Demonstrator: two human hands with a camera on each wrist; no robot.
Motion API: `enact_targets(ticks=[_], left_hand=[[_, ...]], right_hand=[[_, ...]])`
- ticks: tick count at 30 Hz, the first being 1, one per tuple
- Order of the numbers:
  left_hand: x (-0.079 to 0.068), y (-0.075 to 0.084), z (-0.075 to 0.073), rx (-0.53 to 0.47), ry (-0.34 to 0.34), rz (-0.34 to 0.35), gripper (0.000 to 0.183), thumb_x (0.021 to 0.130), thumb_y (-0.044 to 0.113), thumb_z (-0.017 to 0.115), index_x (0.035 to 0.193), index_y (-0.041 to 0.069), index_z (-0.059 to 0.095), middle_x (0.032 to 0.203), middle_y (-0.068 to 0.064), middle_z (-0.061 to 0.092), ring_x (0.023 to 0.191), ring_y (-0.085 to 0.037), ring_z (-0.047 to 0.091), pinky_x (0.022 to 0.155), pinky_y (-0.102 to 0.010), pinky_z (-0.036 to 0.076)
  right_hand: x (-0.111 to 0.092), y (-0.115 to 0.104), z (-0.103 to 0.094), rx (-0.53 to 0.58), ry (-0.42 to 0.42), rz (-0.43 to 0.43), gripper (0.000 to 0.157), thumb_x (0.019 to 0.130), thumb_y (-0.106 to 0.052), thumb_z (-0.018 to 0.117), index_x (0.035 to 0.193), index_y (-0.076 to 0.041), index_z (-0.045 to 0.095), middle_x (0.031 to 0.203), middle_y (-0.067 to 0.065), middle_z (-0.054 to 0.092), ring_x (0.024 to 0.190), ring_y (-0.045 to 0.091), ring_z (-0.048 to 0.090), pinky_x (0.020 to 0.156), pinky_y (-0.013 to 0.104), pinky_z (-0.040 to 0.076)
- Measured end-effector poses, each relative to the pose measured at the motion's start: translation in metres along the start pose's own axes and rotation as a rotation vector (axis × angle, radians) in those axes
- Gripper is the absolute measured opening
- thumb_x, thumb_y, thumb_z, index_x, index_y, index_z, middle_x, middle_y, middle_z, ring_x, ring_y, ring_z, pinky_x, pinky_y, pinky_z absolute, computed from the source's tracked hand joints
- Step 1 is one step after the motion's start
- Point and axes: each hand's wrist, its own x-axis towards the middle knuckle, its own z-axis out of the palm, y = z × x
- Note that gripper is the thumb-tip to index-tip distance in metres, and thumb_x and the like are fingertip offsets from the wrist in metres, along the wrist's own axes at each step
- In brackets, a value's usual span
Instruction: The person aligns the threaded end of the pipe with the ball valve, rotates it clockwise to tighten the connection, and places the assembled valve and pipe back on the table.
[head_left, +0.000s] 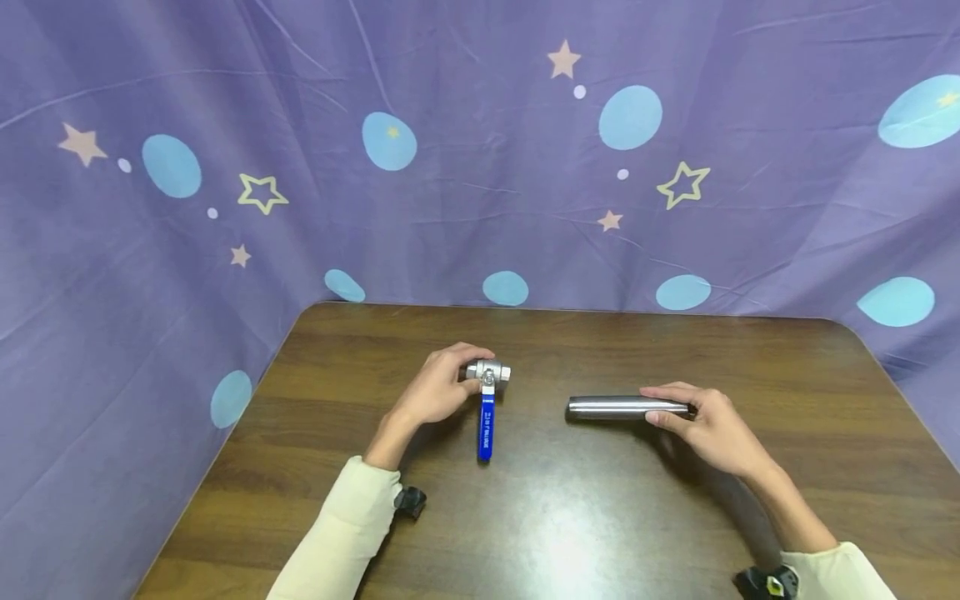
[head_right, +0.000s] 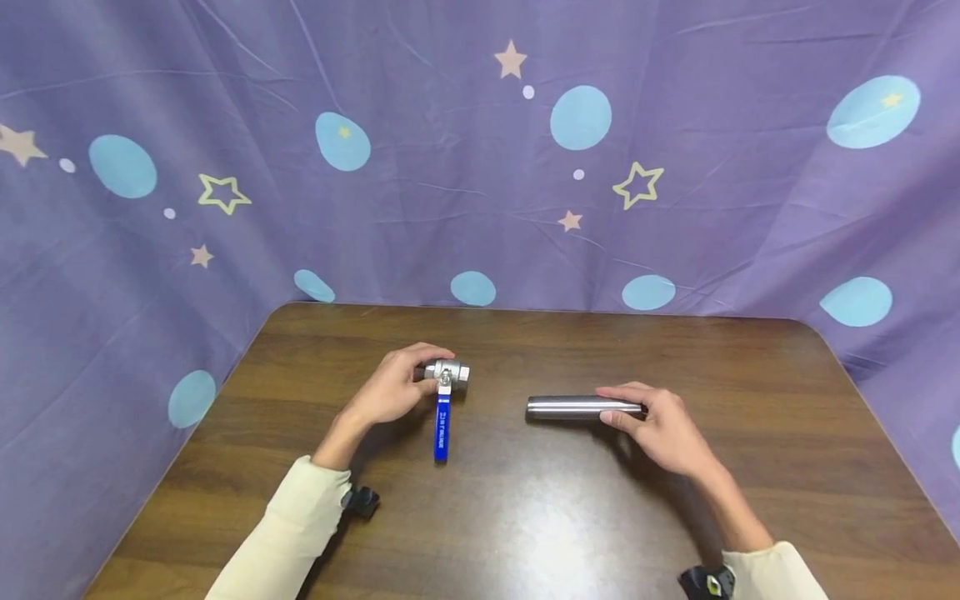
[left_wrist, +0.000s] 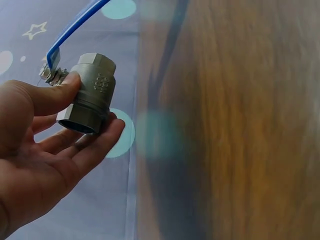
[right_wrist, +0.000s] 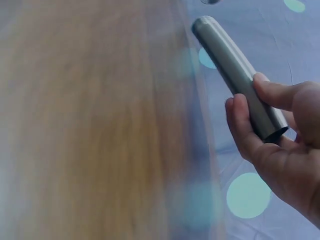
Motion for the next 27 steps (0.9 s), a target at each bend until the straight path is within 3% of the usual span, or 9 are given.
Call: enact_targets(ticks=[5,9,12,16,23,27], left_hand=[[-0.001,0.003,0.001,-0.046,0.04,-0.046,0.045,0.092,-0.004,0.075,0.136,0.002,0.071,0.138,-0.016,0.072,0.122,-0.031,0.069,0.108,-0.049,0.057],[0.0,0.006,0.002,-0.068,0.074,-0.044,0.045,0.09,-0.005,0.075,0.135,0.002,0.072,0.138,-0.016,0.072,0.121,-0.031,0.07,0.107,-0.049,0.058],[0.002,0.008,0.002,-0.076,0.1,-0.03,0.046,0.089,-0.005,0.075,0.134,0.003,0.073,0.137,-0.016,0.073,0.119,-0.03,0.071,0.104,-0.048,0.059],[0.006,0.01,0.0,-0.088,0.129,-0.036,0.045,0.089,-0.003,0.074,0.134,0.007,0.074,0.134,-0.015,0.075,0.107,-0.027,0.071,0.094,-0.042,0.061],[0.014,0.018,-0.001,-0.142,0.167,-0.049,0.044,0.091,-0.003,0.074,0.133,0.008,0.074,0.118,-0.017,0.08,0.093,-0.027,0.072,0.083,-0.036,0.061],[0.017,0.022,0.001,-0.17,0.186,-0.036,0.044,0.09,-0.004,0.075,0.133,0.007,0.074,0.116,-0.019,0.08,0.093,-0.03,0.073,0.082,-0.034,0.061]], right_hand=[[0.009,0.002,0.001,0.161,0.047,0.101,0.036,0.095,-0.01,0.081,0.129,-0.003,0.077,0.127,0.016,0.078,0.112,-0.014,0.061,0.091,0.004,0.047],[0.014,0.005,0.003,0.264,0.107,0.131,0.038,0.095,-0.007,0.081,0.13,0.003,0.074,0.119,-0.005,0.081,0.104,-0.01,0.067,0.087,0.007,0.053],[0.017,0.007,0.003,0.418,0.136,0.156,0.04,0.096,-0.002,0.078,0.133,0.011,0.069,0.11,-0.018,0.08,0.095,-0.004,0.074,0.083,0.011,0.059],[0.021,0.008,0.004,0.606,0.141,0.163,0.042,0.097,0.003,0.074,0.135,0.017,0.063,0.11,-0.015,0.081,0.089,0.007,0.081,0.086,0.015,0.062],[0.03,0.005,0.006,0.736,0.143,0.11,0.036,0.097,0.009,0.071,0.133,0.013,0.068,0.11,-0.009,0.082,0.088,0.012,0.082,0.088,0.019,0.063],[0.034,0.001,0.006,0.715,0.145,0.103,0.036,0.096,0.008,0.072,0.132,0.011,0.069,0.11,-0.01,0.082,0.086,0.009,0.081,0.086,0.017,0.063]])
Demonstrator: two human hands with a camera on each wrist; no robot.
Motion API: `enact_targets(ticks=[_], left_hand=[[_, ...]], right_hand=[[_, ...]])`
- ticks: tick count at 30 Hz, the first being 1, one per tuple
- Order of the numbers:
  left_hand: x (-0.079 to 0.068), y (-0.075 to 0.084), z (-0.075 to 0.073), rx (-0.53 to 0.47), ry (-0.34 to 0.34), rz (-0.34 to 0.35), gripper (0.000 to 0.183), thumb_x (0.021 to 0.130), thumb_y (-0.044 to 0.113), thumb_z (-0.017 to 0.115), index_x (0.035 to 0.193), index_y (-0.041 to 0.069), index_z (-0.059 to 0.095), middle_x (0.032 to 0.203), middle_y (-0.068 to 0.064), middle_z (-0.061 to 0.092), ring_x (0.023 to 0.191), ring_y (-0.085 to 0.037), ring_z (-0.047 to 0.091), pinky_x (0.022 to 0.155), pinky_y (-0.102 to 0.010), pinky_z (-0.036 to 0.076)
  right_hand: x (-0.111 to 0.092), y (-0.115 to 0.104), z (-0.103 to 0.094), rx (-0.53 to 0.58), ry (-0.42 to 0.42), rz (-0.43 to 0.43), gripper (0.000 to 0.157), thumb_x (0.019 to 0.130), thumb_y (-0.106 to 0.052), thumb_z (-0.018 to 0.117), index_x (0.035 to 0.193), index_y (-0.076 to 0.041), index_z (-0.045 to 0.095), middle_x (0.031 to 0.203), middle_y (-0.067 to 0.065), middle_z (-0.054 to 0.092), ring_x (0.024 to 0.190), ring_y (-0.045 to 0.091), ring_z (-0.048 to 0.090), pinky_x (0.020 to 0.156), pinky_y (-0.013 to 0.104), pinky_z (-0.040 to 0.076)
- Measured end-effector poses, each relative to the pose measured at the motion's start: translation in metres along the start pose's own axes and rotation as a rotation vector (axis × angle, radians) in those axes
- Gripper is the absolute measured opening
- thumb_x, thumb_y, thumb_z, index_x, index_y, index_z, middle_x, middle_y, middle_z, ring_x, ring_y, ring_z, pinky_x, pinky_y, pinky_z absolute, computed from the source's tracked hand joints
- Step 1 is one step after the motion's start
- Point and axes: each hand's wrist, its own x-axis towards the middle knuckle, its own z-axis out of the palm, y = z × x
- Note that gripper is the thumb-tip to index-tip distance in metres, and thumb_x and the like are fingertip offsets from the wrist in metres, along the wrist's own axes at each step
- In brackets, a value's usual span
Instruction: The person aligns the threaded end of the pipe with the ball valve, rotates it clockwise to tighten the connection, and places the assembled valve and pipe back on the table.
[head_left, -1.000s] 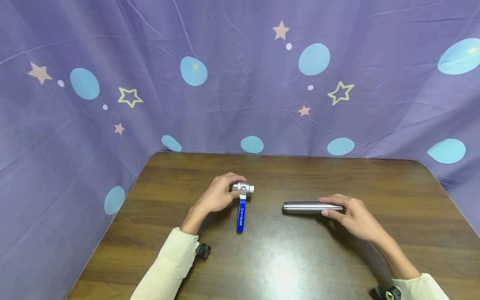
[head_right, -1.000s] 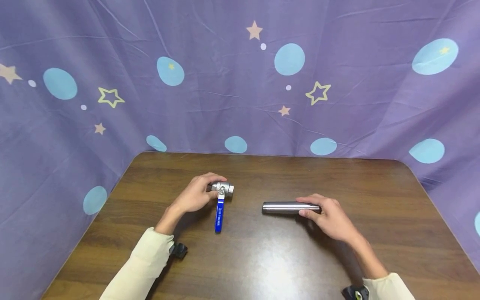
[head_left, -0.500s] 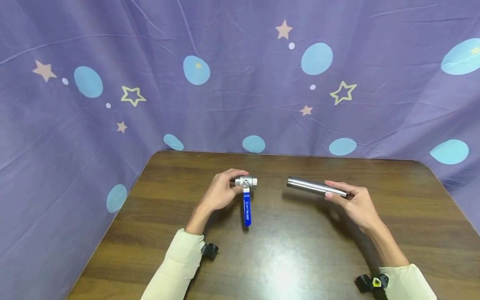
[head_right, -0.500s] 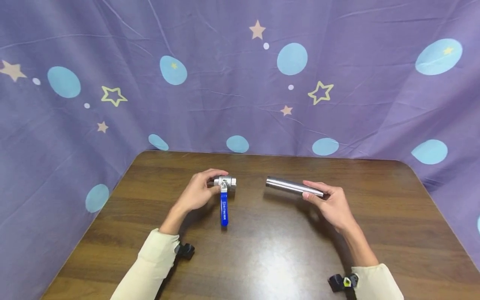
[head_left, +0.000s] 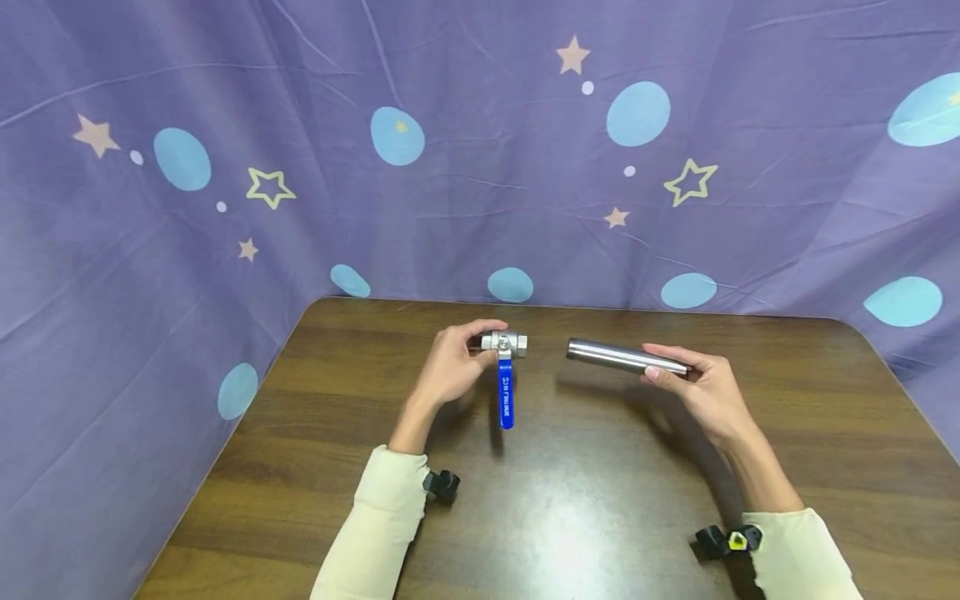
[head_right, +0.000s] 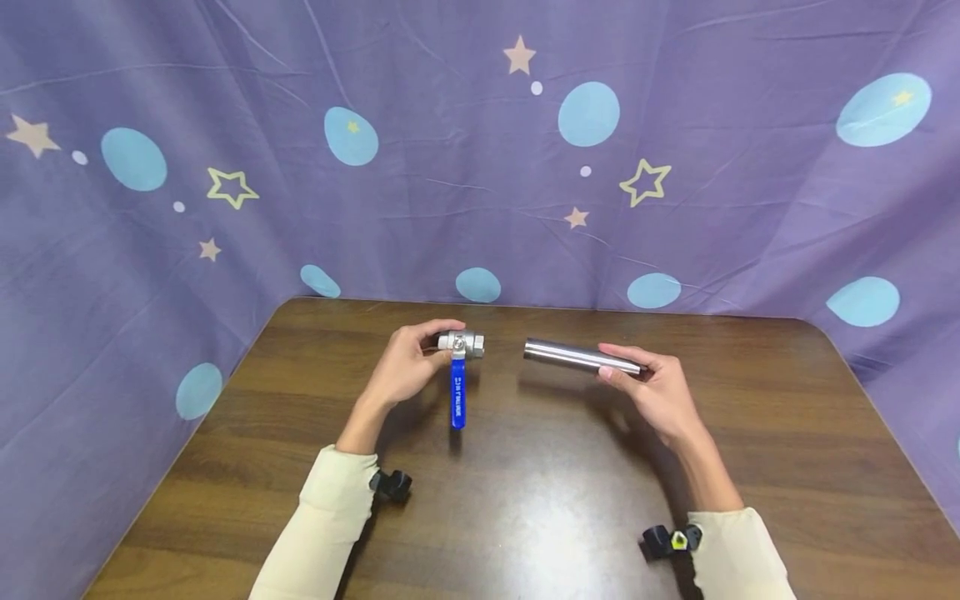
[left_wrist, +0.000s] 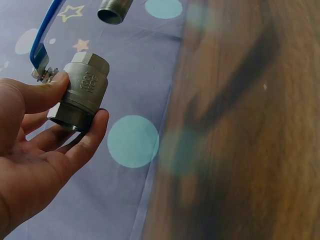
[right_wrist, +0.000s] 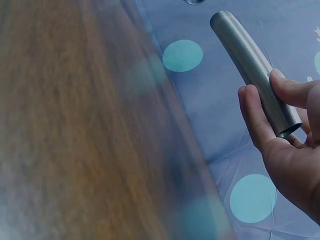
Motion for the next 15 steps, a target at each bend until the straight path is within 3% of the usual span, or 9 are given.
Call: enact_targets(ticks=[6,15], left_hand=[[0.004,0.004,0.007,-0.014,0.006,0.007,0.043,0.09,-0.004,0.076,0.132,0.006,0.074,0.112,-0.018,0.08,0.087,-0.024,0.071,0.076,-0.027,0.058],[0.01,0.011,0.015,-0.049,0.012,0.037,0.044,0.089,-0.006,0.075,0.132,0.005,0.074,0.113,-0.018,0.08,0.087,-0.021,0.069,0.077,-0.026,0.058]], right_hand=[[0.004,0.0,0.003,-0.048,0.0,-0.001,0.037,0.095,0.006,0.074,0.132,0.012,0.069,0.107,-0.011,0.082,0.088,0.004,0.078,0.084,0.015,0.062],[0.008,-0.001,0.007,0.061,-0.023,-0.011,0.035,0.096,0.01,0.07,0.131,0.01,0.07,0.113,-0.007,0.082,0.088,0.011,0.081,0.086,0.023,0.065]])
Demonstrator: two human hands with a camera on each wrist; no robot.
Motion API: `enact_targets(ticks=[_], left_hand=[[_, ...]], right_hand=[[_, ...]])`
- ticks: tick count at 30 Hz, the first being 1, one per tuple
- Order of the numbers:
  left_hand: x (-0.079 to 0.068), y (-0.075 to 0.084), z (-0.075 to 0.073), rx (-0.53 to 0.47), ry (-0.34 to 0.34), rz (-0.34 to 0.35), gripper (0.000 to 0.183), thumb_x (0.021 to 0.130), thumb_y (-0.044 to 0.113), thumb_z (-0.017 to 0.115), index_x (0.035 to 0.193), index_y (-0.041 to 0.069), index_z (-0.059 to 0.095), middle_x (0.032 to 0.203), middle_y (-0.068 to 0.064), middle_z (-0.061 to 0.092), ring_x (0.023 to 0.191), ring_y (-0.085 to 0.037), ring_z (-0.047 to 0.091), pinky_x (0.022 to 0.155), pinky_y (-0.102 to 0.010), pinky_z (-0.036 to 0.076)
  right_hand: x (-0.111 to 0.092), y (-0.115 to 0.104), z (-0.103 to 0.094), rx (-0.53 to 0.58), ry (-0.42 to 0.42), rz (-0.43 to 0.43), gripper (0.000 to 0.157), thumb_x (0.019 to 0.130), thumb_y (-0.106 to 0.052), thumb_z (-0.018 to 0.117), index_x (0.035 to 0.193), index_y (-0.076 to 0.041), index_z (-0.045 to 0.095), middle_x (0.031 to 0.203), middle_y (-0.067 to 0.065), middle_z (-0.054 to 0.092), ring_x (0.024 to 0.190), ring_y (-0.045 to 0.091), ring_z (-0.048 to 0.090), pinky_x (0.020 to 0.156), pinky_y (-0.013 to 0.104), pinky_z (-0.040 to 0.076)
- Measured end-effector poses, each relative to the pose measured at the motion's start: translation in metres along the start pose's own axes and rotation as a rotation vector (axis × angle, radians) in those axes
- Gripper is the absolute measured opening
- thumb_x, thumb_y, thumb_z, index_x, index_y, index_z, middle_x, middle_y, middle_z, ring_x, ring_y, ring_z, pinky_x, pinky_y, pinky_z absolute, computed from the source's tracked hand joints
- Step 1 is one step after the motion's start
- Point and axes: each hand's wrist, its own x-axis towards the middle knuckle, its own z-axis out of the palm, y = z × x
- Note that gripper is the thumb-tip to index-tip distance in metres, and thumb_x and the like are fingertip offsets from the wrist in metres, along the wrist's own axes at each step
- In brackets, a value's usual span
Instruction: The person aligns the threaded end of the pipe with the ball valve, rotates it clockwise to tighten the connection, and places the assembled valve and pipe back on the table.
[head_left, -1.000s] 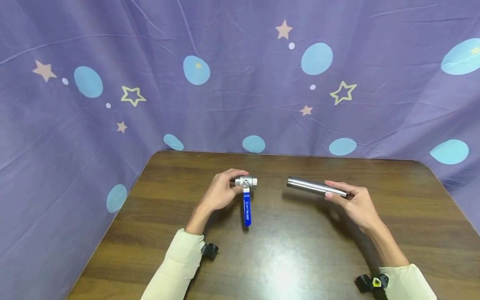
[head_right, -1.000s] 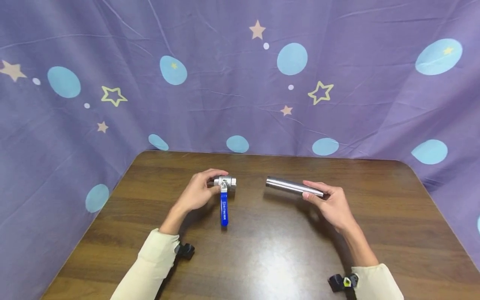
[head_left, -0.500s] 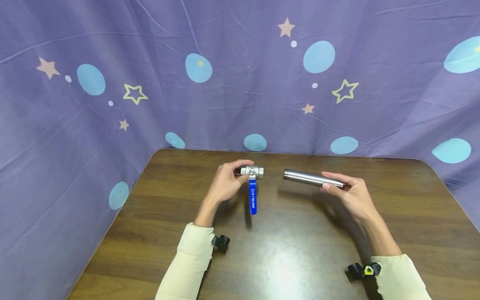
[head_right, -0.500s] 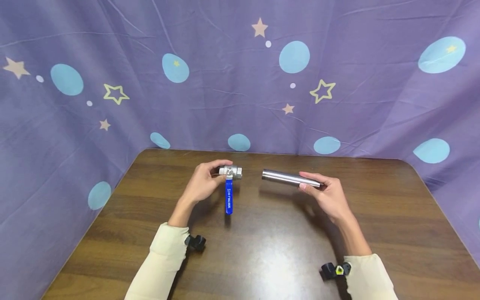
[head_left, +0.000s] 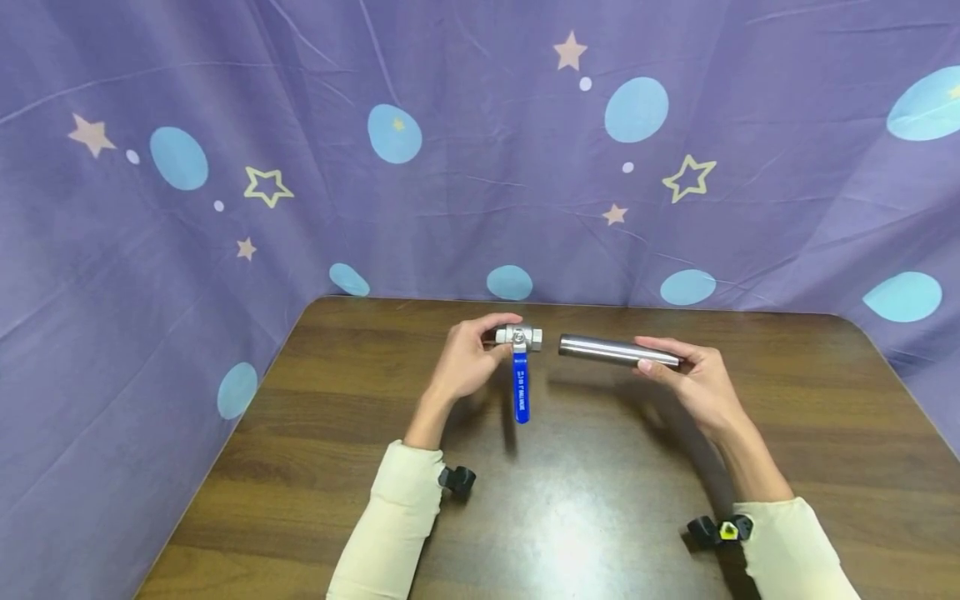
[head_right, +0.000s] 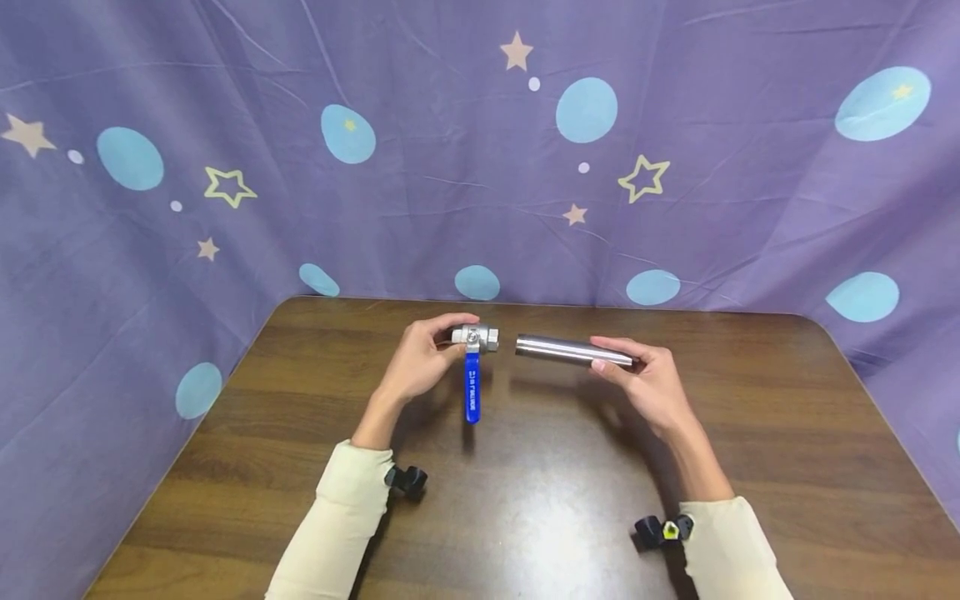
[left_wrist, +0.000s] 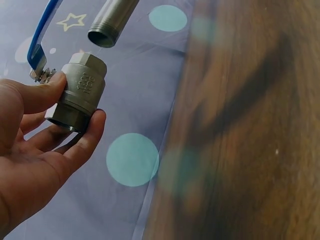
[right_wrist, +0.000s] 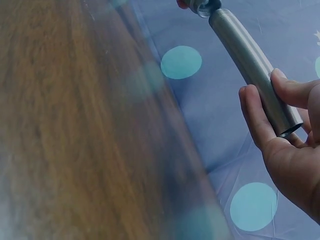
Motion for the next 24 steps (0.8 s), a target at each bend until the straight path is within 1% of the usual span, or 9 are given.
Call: enact_targets(ticks=[2,7,13,19,24], left_hand=[[0.001,0.001,0.002,-0.009,-0.004,0.006,0.045,0.089,-0.006,0.074,0.133,0.003,0.074,0.113,-0.019,0.08,0.088,-0.022,0.07,0.077,-0.025,0.059],[0.002,0.004,0.005,-0.036,-0.008,0.004,0.045,0.089,-0.007,0.074,0.133,0.003,0.074,0.111,-0.019,0.08,0.084,-0.023,0.068,0.072,-0.022,0.056],[0.002,0.004,0.008,-0.079,-0.015,-0.004,0.045,0.088,-0.009,0.074,0.13,0.004,0.075,0.107,-0.019,0.079,0.078,-0.013,0.063,0.067,-0.019,0.053],[0.001,0.008,0.007,-0.124,-0.017,-0.023,0.046,0.087,-0.01,0.074,0.131,0.004,0.075,0.109,-0.02,0.078,0.078,-0.013,0.063,0.067,-0.019,0.054],[0.001,0.009,0.006,-0.13,-0.016,-0.008,0.046,0.087,-0.011,0.073,0.131,0.005,0.075,0.109,-0.019,0.078,0.079,-0.012,0.063,0.067,-0.019,0.053]], right_hand=[[0.001,-0.001,0.001,0.008,0.001,0.0,0.035,0.096,0.011,0.07,0.131,0.009,0.071,0.113,-0.007,0.082,0.088,0.011,0.081,0.086,0.024,0.065],[0.004,-0.004,0.005,0.002,-0.006,-0.004,0.035,0.096,0.011,0.071,0.131,0.01,0.07,0.113,-0.007,0.081,0.089,0.012,0.081,0.086,0.024,0.065],[0.007,-0.005,0.011,-0.026,-0.001,-0.007,0.035,0.095,0.01,0.072,0.13,0.011,0.071,0.111,-0.008,0.082,0.088,0.009,0.08,0.084,0.021,0.065],[0.007,-0.006,0.015,-0.001,0.005,-0.003,0.035,0.095,0.011,0.071,0.13,0.011,0.07,0.111,-0.007,0.082,0.087,0.01,0.081,0.084,0.022,0.065],[0.008,-0.005,0.016,0.034,-0.006,-0.017,0.034,0.096,0.012,0.068,0.13,0.01,0.071,0.112,-0.005,0.082,0.087,0.013,0.082,0.085,0.024,0.065]])
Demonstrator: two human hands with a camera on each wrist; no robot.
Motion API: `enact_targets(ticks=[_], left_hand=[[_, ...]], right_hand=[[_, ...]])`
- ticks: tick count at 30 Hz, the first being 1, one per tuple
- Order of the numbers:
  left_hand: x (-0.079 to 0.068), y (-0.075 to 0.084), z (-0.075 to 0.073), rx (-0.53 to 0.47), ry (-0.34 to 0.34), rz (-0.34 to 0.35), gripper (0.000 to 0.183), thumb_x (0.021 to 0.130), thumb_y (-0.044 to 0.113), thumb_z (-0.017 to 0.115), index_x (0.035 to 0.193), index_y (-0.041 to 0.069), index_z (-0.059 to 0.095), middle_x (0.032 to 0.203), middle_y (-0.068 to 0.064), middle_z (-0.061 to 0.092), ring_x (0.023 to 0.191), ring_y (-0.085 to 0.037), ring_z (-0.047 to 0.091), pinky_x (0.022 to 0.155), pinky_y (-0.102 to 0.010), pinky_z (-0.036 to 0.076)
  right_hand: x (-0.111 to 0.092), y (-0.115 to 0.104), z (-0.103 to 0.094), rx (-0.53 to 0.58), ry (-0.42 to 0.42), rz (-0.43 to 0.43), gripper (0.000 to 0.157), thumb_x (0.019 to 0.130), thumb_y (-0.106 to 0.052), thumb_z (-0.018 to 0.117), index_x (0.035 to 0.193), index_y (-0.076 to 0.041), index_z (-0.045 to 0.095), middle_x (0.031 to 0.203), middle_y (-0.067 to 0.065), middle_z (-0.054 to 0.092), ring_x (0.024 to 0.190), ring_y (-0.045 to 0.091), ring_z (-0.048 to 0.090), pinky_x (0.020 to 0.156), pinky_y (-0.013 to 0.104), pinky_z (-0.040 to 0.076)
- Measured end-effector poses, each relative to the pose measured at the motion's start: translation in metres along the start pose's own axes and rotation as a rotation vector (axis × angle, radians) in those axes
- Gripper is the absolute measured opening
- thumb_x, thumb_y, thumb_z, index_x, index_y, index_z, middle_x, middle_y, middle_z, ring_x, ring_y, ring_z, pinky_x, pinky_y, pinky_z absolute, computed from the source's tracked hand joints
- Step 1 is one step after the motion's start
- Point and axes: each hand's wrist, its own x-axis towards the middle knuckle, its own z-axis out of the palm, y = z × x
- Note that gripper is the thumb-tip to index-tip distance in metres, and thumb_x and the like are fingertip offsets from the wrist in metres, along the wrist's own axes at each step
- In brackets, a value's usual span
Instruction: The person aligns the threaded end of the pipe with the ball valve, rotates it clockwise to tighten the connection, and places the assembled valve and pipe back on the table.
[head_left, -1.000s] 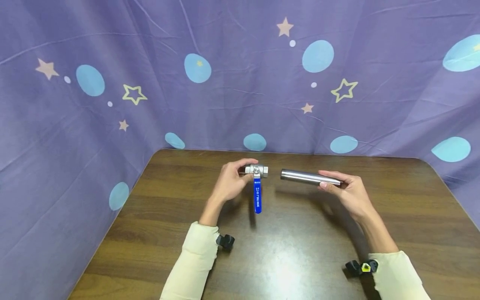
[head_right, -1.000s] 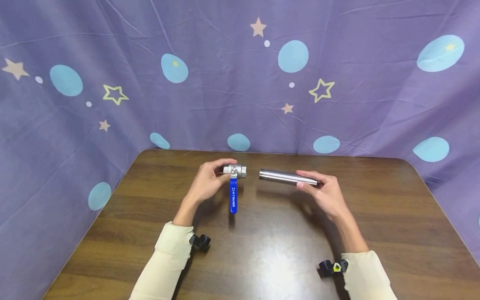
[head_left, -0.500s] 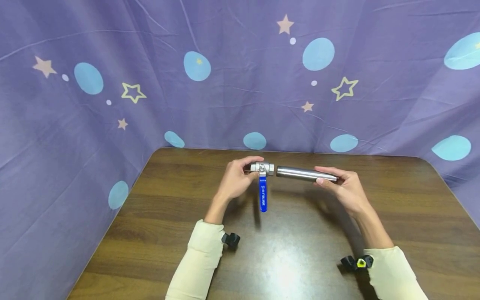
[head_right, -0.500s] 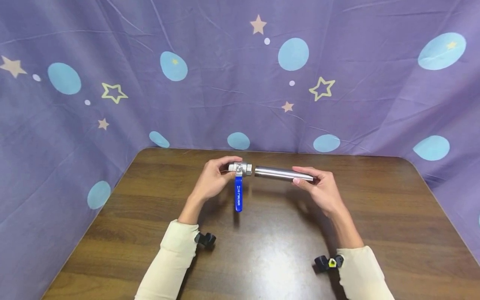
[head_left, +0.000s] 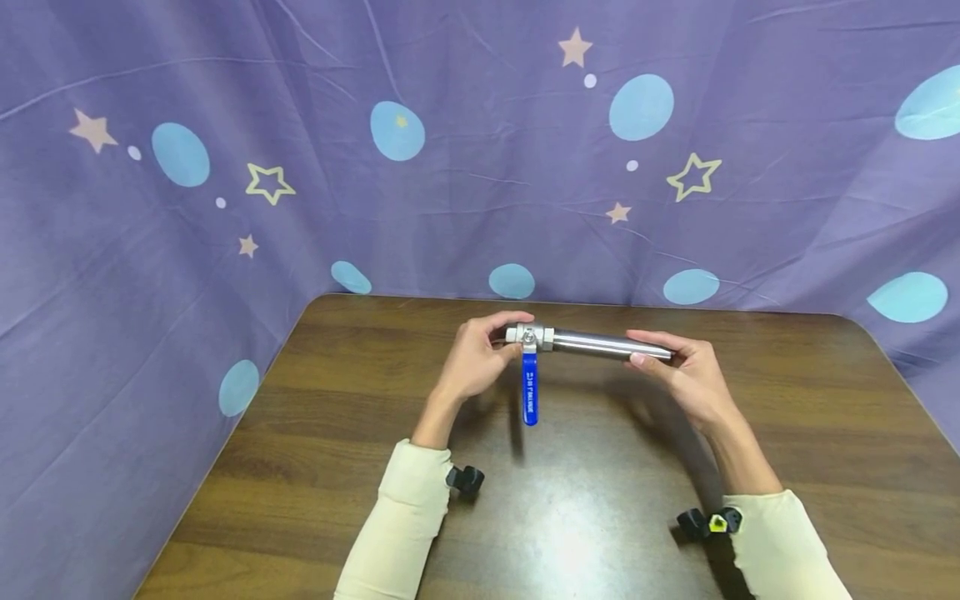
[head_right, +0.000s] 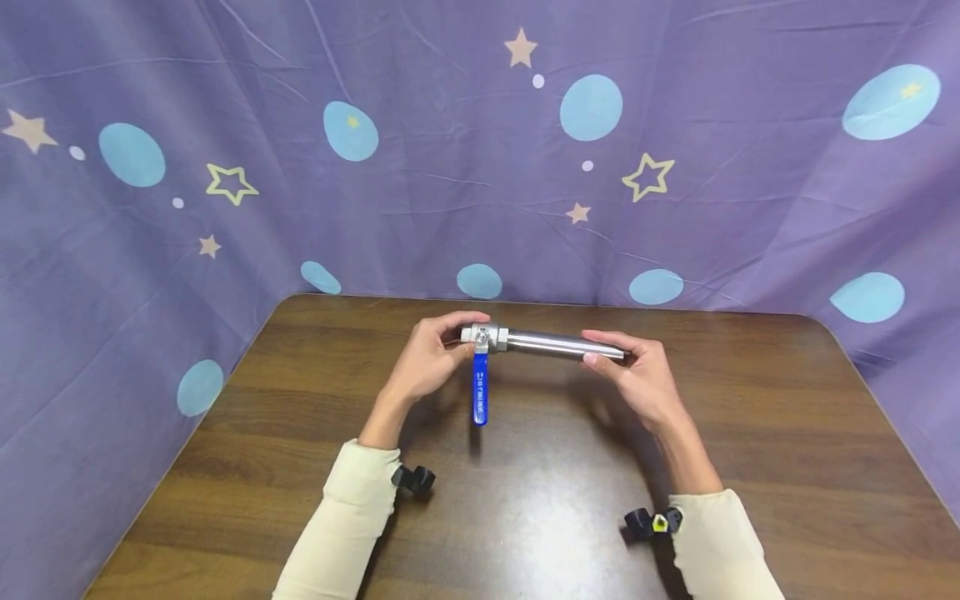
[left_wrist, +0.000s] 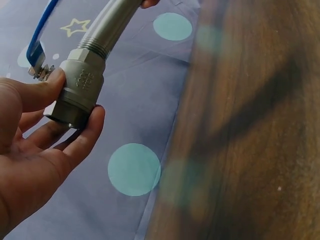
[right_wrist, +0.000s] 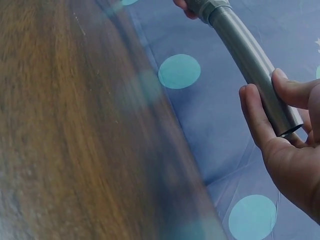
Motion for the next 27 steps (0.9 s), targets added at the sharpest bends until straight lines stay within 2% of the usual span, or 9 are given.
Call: enact_targets(ticks=[4,9,11,15,19,22,27], left_hand=[[0.0009,0.0005,0.0003,-0.019,0.004,0.008,0.046,0.087,-0.013,0.071,0.131,0.002,0.074,0.113,-0.022,0.077,0.085,-0.016,0.065,0.073,-0.022,0.058],[0.0004,0.0003,-0.0009,-0.065,-0.012,-0.005,0.05,0.088,-0.014,0.069,0.136,-0.001,0.07,0.126,-0.024,0.075,0.103,-0.026,0.071,0.093,-0.037,0.065],[-0.0005,0.0003,-0.0024,-0.067,-0.029,-0.016,0.052,0.088,-0.012,0.069,0.138,0.001,0.069,0.129,-0.023,0.074,0.107,-0.029,0.072,0.097,-0.038,0.064],[-0.0026,-0.0002,-0.0059,-0.026,-0.063,-0.039,0.051,0.088,-0.008,0.07,0.137,0.005,0.071,0.126,-0.019,0.075,0.099,-0.031,0.072,0.085,-0.029,0.062],[-0.0041,-0.0011,-0.0073,-0.017,-0.071,-0.038,0.051,0.088,-0.009,0.07,0.136,0.008,0.072,0.123,-0.017,0.076,0.087,-0.027,0.07,0.07,-0.023,0.057],[-0.0049,-0.0016,-0.0069,-0.035,-0.066,-0.024,0.051,0.088,-0.01,0.07,0.135,0.008,0.073,0.123,-0.017,0.077,0.083,-0.019,0.067,0.065,-0.021,0.055],[-0.0066,-0.0025,-0.0063,-0.054,-0.068,-0.014,0.051,0.087,-0.011,0.069,0.135,0.007,0.073,0.125,-0.017,0.077,0.083,-0.018,0.067,0.062,-0.019,0.053]], right_hand=[[0.0012,0.0002,0.0003,0.013,-0.014,-0.005,0.034,0.096,0.013,0.067,0.13,0.01,0.071,0.111,-0.004,0.082,0.088,0.014,0.082,0.086,0.025,0.065],[0.0025,-0.0019,0.0019,-0.002,-0.006,-0.007,0.033,0.097,0.013,0.067,0.13,0.01,0.071,0.11,-0.006,0.082,0.086,0.013,0.082,0.085,0.023,0.065],[0.0027,-0.0033,0.0022,-0.013,0.0,-0.007,0.033,0.096,0.013,0.068,0.129,0.011,0.071,0.111,-0.006,0.082,0.085,0.012,0.081,0.084,0.023,0.065],[0.0028,-0.0062,0.0033,-0.052,0.006,-0.002,0.034,0.094,0.013,0.071,0.128,0.013,0.071,0.11,-0.008,0.082,0.087,0.009,0.08,0.084,0.022,0.065],[0.0025,-0.0076,0.0054,-0.091,0.01,0.01,0.035,0.094,0.01,0.073,0.128,0.014,0.07,0.11,-0.01,0.082,0.087,0.008,0.08,0.083,0.021,0.065],[0.0015,-0.0078,0.0062,-0.091,0.011,0.012,0.035,0.094,0.01,0.073,0.128,0.015,0.069,0.109,-0.009,0.082,0.086,0.01,0.081,0.083,0.023,0.065],[0.0,-0.0076,0.0053,-0.084,-0.004,0.008,0.034,0.095,0.011,0.071,0.128,0.015,0.07,0.106,-0.008,0.083,0.085,0.011,0.081,0.083,0.022,0.065]])
